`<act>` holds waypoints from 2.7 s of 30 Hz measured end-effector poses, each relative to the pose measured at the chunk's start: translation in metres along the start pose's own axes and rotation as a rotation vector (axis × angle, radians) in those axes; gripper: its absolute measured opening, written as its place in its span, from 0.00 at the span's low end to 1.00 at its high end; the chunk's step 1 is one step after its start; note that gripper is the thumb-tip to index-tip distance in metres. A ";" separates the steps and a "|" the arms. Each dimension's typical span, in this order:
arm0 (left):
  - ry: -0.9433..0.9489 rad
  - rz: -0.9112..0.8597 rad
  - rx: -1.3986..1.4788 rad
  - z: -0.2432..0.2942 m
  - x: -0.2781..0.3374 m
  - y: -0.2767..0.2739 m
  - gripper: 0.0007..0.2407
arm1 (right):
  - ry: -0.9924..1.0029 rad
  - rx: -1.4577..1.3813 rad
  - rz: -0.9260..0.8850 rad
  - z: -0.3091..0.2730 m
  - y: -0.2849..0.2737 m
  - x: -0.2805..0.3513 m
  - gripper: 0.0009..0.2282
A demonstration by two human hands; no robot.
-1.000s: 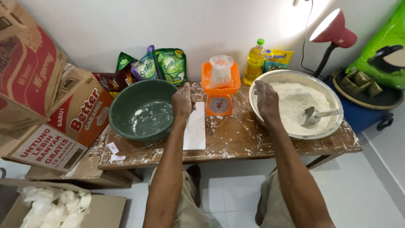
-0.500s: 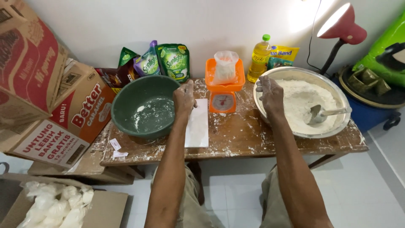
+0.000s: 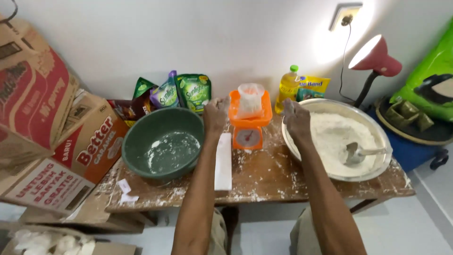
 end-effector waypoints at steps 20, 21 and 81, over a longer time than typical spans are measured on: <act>-0.008 -0.087 -0.108 -0.008 -0.037 0.079 0.19 | -0.026 0.359 -0.165 0.001 0.116 -0.100 0.19; 0.018 -0.063 -0.097 -0.009 -0.036 0.082 0.17 | -0.034 0.319 -0.141 0.007 0.119 -0.105 0.17; 0.409 -0.571 0.023 0.143 0.106 0.224 0.12 | -0.008 0.208 0.015 0.033 -0.176 0.037 0.22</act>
Point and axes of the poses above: each hand's wrist, its own x-axis away from the middle knuckle, its own y-axis out of the palm, z = x × y, the point moved 9 cm from there along -x, towards the middle knuckle, and after that the axes turned 14 degrees about y, right-handed, at the moved point
